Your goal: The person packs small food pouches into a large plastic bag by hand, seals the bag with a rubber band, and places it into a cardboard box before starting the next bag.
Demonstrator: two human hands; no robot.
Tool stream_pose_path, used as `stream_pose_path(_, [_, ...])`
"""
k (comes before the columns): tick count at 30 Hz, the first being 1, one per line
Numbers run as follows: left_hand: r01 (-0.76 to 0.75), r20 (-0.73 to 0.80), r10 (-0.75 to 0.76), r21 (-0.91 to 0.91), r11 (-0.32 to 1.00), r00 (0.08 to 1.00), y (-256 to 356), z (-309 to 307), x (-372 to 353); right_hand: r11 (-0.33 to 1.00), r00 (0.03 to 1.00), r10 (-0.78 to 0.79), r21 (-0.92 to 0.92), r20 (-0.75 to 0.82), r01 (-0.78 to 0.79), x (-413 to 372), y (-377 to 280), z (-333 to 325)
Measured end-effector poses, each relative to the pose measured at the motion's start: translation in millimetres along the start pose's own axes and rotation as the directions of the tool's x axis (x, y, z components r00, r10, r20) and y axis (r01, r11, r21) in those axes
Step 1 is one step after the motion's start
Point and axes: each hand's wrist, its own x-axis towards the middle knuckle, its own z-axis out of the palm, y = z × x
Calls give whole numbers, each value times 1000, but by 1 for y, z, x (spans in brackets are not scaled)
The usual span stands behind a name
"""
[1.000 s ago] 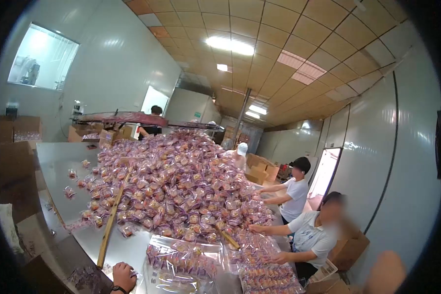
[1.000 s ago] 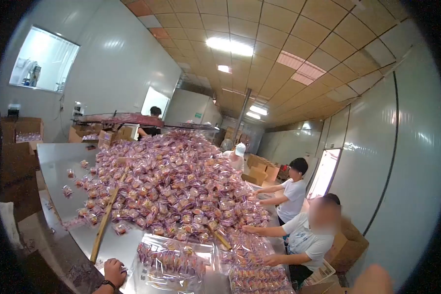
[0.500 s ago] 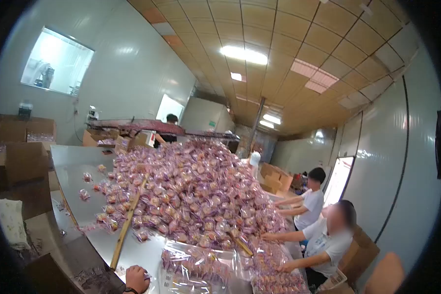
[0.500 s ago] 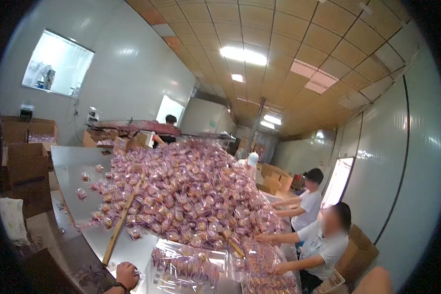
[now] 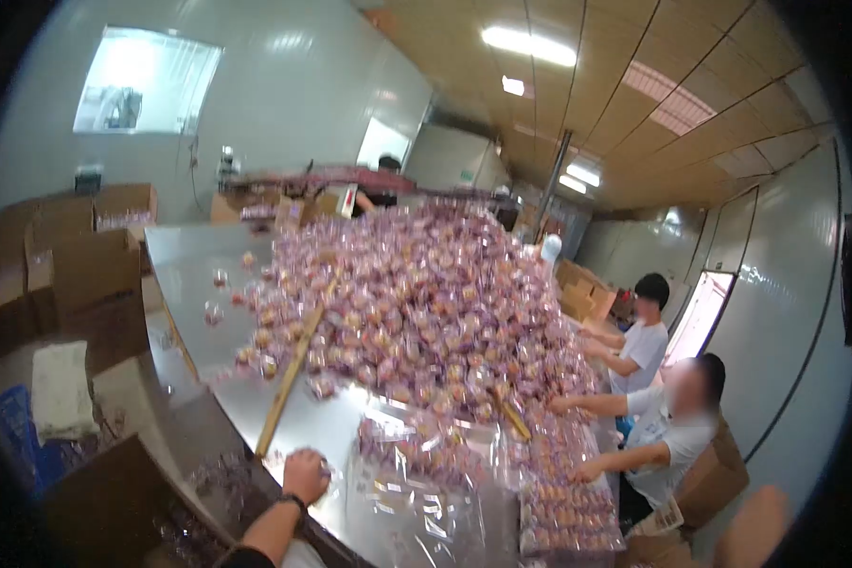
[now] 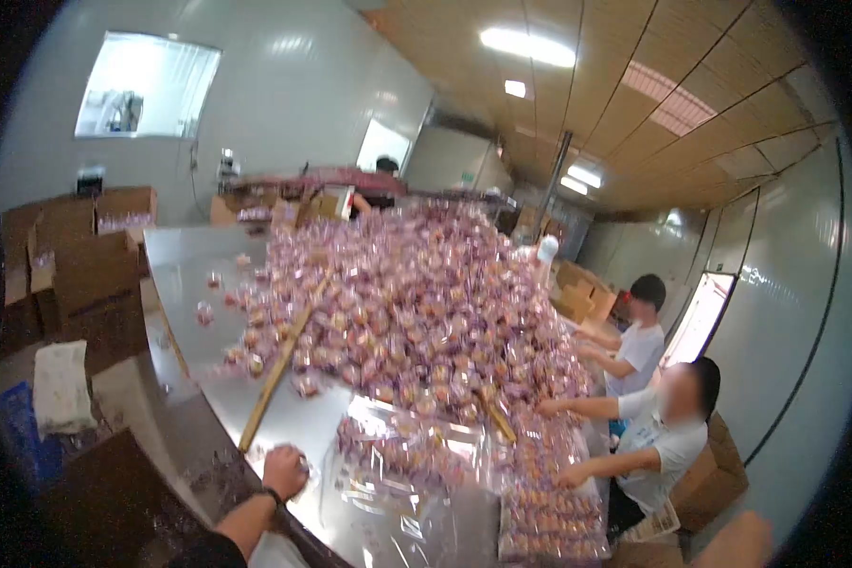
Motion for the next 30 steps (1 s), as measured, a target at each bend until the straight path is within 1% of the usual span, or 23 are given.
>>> stream_pose_path(2, [-79,-88,77,-13,997,993,13,-22,-1,1000,1000,9,11,-4,-9,0,0,-3])
stream_pose_path(6, [-40,-50,39,-15,999,998,17,-25,0,1000,1000,11,15,-3,-11,0,-2,-3])
stream_pose_path(7, [-44,-59,44,-5,999,997,17,-26,0,1000,1000,14,21,-17,-14,-7,-4,-9])
stream_pose_path(10, [-57,-71,58,10,998,996,17,-25,-1,1000,1000,10,9,-15,-10,-3,-1,-2])
stream_pose_path(11, [-49,-91,48,-8,999,995,17,-22,0,1000,1000,8,-4,-14,-8,-1,0,-2])
stream_pose_path(15, [-31,-58,31,-1,1000,998,21,-29,-1,1000,1000,9,1,-15,-9,1,1,0])
stream_pose_path(30, [-48,-92,47,-7,999,995,12,-18,-2,1000,1000,10,-1,-16,-10,0,-2,4])
